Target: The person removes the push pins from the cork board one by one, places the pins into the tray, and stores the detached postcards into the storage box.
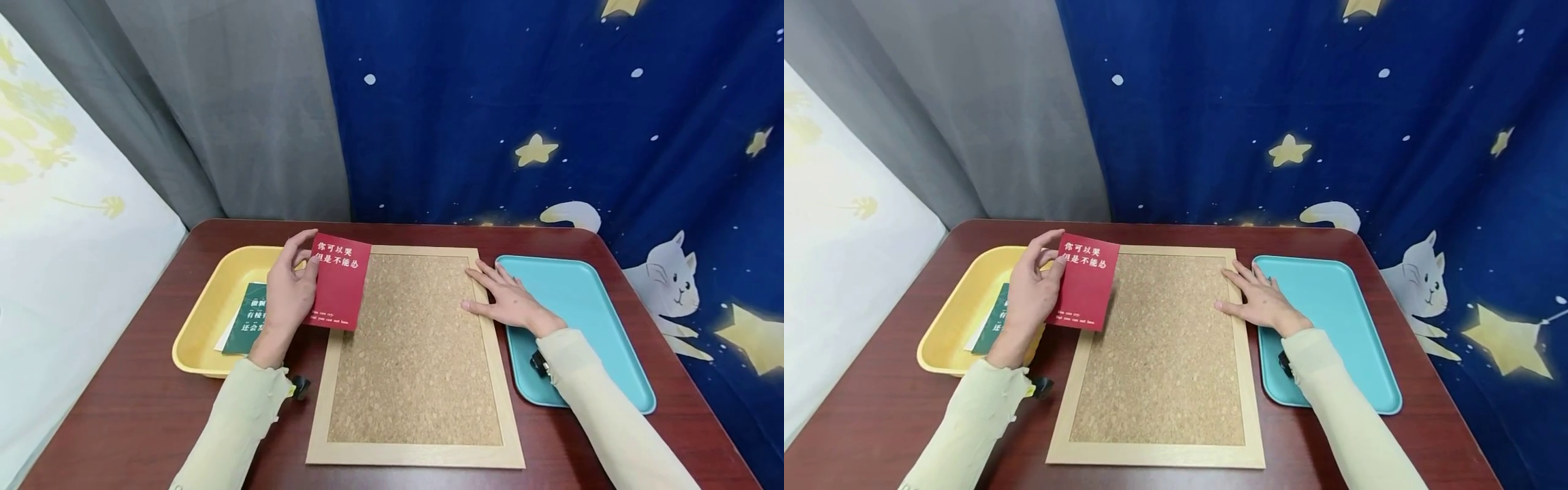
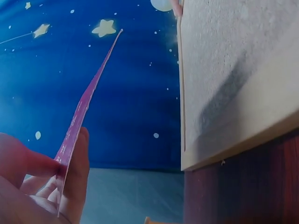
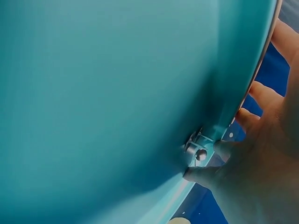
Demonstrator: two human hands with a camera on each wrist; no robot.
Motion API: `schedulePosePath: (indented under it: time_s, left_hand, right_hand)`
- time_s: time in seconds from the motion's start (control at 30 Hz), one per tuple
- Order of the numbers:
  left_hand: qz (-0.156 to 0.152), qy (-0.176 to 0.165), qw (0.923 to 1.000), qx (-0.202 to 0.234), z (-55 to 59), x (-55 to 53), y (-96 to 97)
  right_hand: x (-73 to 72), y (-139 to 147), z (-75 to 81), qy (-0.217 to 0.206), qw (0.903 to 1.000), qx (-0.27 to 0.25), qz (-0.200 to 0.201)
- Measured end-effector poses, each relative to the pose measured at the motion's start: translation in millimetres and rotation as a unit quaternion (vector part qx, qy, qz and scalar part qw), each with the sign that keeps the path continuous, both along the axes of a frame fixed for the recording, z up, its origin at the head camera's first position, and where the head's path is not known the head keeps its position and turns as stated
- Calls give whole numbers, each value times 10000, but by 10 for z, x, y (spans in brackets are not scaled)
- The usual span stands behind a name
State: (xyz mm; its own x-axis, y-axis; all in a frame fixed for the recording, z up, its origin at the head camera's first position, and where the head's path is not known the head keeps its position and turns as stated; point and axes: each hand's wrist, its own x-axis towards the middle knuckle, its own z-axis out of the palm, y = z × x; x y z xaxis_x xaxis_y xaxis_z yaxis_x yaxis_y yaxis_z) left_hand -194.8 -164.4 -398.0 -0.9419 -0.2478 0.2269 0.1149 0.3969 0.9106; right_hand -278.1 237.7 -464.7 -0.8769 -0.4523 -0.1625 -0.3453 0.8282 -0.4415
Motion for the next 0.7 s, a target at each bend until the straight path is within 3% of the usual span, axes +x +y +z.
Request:
schedulePosePath:
  time_s: [0.17,0.5,0.7]
  left_hand:
    - [80,-117,9998,131,-11,22,-67]
    - [345,-52,9994,-46,7,40,-179]
    - [409,-323,9986,89,36,71,-268]
  right_hand:
    - [-4,2,5,-10,10000,14,20]
    - [-5,-8,3,-35,10000,-80,1]
    - [1,-3,-7,-44,10000,-56,1]
